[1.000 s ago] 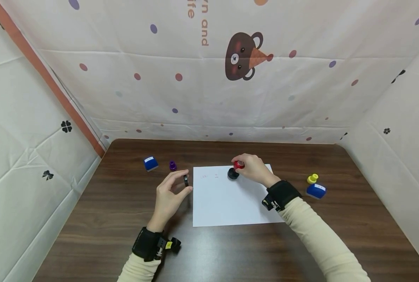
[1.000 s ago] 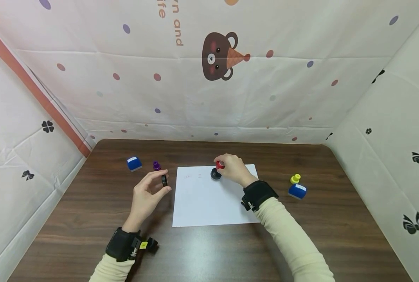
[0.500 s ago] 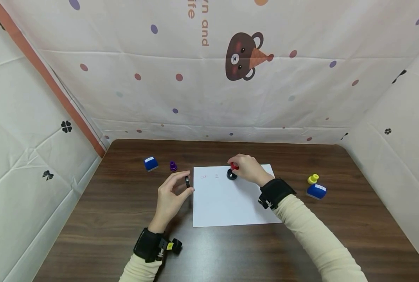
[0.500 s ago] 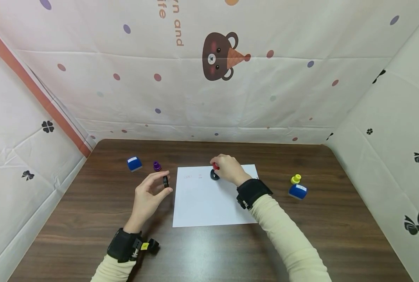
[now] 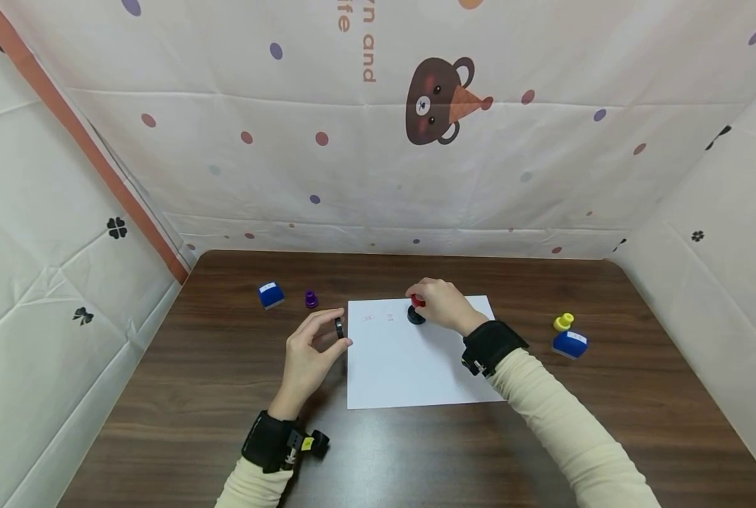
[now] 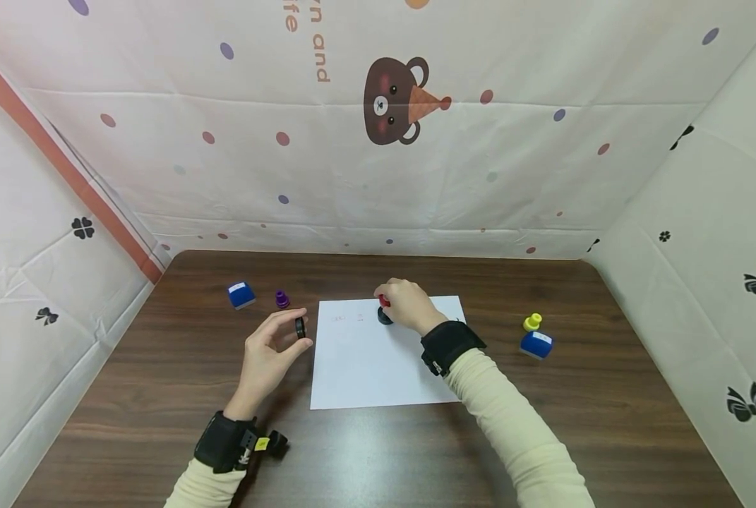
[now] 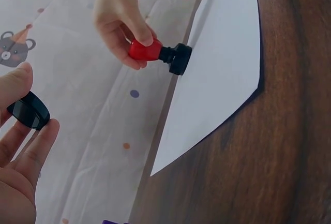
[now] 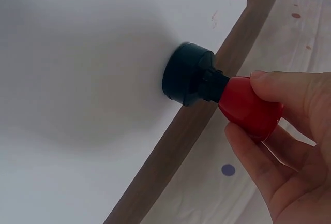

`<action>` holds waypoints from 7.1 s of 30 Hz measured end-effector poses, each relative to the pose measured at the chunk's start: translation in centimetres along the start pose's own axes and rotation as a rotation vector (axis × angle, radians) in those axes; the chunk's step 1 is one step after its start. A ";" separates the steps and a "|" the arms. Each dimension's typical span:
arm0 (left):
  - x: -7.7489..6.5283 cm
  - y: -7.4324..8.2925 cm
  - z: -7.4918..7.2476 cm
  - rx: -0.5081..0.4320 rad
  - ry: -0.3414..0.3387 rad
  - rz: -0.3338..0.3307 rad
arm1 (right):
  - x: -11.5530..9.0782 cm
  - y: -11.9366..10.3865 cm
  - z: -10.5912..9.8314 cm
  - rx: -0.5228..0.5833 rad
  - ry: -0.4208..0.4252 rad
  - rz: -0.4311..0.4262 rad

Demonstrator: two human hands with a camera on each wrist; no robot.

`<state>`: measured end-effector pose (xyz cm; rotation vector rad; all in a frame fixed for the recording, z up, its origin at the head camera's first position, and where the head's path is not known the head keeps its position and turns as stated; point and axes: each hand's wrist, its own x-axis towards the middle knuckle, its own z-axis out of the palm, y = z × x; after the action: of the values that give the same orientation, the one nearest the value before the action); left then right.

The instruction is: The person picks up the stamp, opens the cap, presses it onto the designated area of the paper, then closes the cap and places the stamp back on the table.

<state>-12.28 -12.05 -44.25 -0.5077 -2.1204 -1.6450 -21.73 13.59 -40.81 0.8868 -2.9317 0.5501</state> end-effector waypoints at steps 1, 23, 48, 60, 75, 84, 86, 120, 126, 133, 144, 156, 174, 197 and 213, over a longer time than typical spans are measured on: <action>0.0 0.0 0.0 -0.001 0.001 -0.001 | 0.0 -0.1 0.0 -0.001 0.000 -0.004; 0.4 2.5 0.1 -0.006 -0.011 -0.016 | 0.1 -0.8 -0.4 0.004 -0.010 0.044; 0.2 2.2 0.4 0.003 -0.013 -0.004 | 0.2 -1.0 0.2 0.035 -0.009 0.141; -0.1 0.0 0.6 0.001 -0.015 0.010 | 0.1 -0.7 0.4 0.048 0.000 0.167; 0.2 1.6 0.8 -0.006 -0.022 -0.002 | 0.0 -0.5 0.8 0.053 0.034 0.161; 0.3 2.4 0.7 0.005 -0.015 0.013 | 0.0 -0.4 0.9 0.074 0.045 0.162; 0.2 1.5 0.7 0.000 -0.013 0.004 | 0.0 -0.4 0.9 0.077 0.047 0.159; 0.3 3.3 0.7 0.035 -0.024 -0.004 | -0.3 -0.3 1.2 0.095 0.044 0.154; 0.4 2.9 0.8 0.039 -0.020 0.002 | -0.1 -0.3 1.3 0.086 0.058 0.131; 0.1 0.5 0.9 0.021 -0.017 -0.011 | -0.2 -0.6 0.9 0.071 0.057 0.113; 0.0 -0.6 0.7 0.010 0.004 0.061 | -0.6 -0.4 0.7 0.061 0.076 0.107; 0.1 -0.4 0.5 0.006 -0.012 0.005 | -0.6 -0.1 1.5 0.062 0.130 0.065; 0.7 3.5 0.7 0.033 -0.025 0.007 | -2.7 0.3 -1.0 0.175 0.340 0.123; 0.7 4.1 4.0 -0.043 -0.094 -0.077 | -7.4 -0.4 -0.2 0.830 0.327 0.403; 0.5 5.1 5.4 -0.039 -0.079 -0.052 | -7.8 -3.4 1.5 1.042 0.289 0.311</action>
<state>-10.58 -5.57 -41.04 -0.5422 -2.1794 -1.7249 -13.22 14.63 -42.11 0.2716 -2.3929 2.0950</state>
